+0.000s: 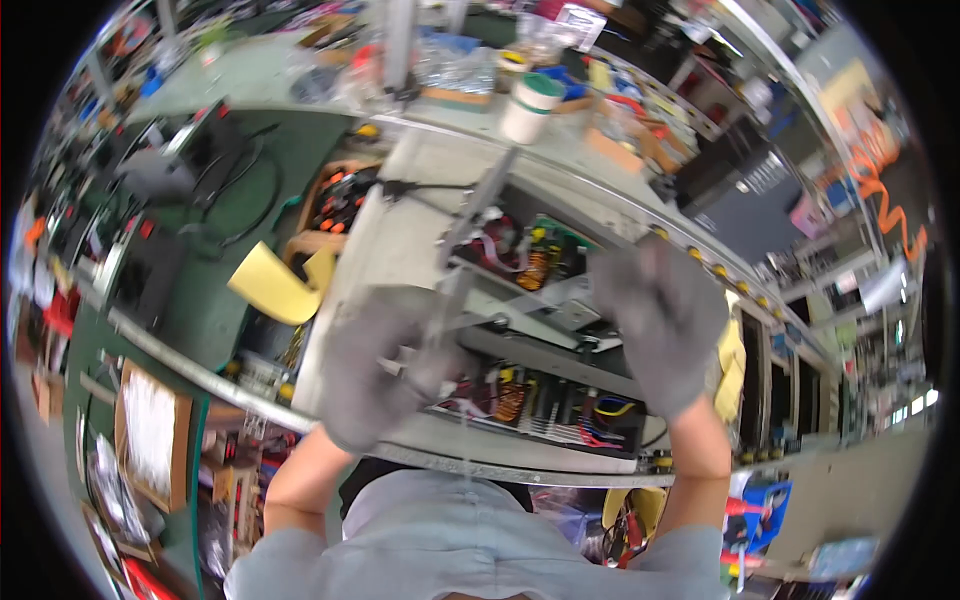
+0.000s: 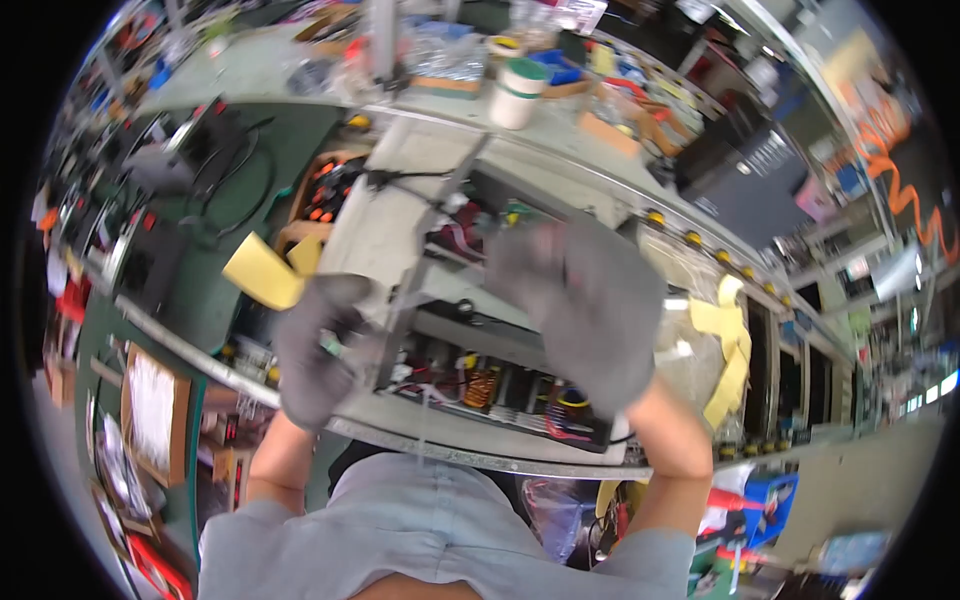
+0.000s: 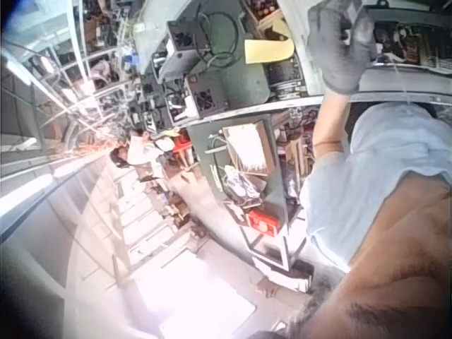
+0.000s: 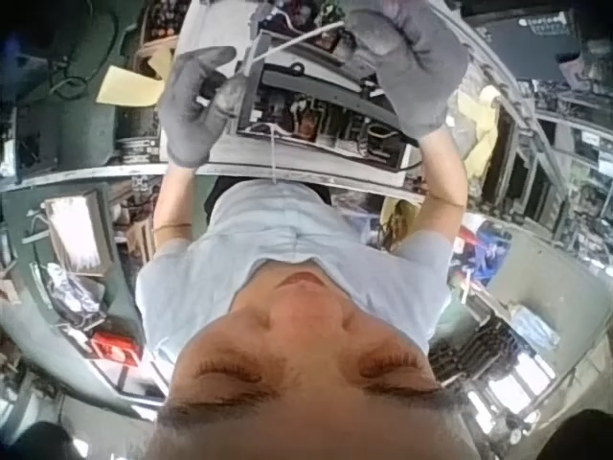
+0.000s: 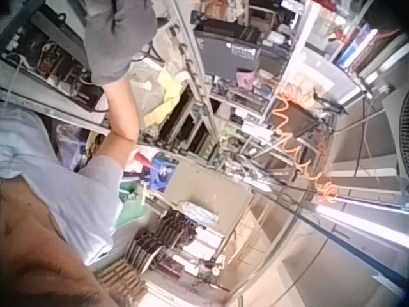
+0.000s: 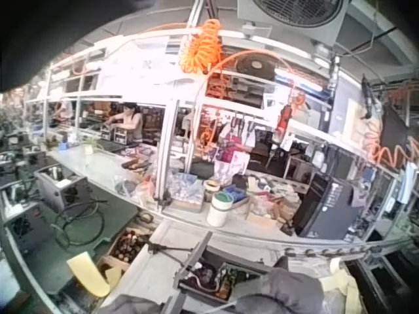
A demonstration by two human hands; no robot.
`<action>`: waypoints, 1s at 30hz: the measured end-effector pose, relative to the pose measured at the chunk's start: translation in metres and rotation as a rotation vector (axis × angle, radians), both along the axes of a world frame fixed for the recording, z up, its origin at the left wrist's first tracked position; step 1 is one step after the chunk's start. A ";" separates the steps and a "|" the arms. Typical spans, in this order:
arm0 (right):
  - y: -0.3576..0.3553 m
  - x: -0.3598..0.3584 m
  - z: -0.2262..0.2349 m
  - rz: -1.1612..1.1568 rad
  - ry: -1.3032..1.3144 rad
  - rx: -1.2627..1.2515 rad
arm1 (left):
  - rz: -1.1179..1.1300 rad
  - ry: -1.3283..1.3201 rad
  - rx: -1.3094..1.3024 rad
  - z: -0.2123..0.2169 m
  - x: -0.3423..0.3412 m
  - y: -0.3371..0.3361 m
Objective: Assembling electronic components into chassis, connecting wires, cleaning with air, applying glue, and using an electric screwdriver.
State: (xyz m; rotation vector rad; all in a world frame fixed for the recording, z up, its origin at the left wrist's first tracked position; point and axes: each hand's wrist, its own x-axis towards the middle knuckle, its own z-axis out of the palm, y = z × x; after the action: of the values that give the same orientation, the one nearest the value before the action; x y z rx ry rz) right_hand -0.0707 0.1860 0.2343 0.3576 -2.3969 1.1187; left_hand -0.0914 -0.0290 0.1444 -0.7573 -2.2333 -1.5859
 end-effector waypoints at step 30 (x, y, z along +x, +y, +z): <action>0.075 -0.108 -0.038 -0.246 0.346 0.369 | -0.339 -0.810 0.123 -0.159 -0.174 0.080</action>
State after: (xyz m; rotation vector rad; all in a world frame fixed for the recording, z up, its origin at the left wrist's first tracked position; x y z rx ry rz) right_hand -0.1789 0.2614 0.1959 0.3324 -2.2489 0.4606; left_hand -0.2650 0.0513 -0.0150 -0.5272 -2.5662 -2.5207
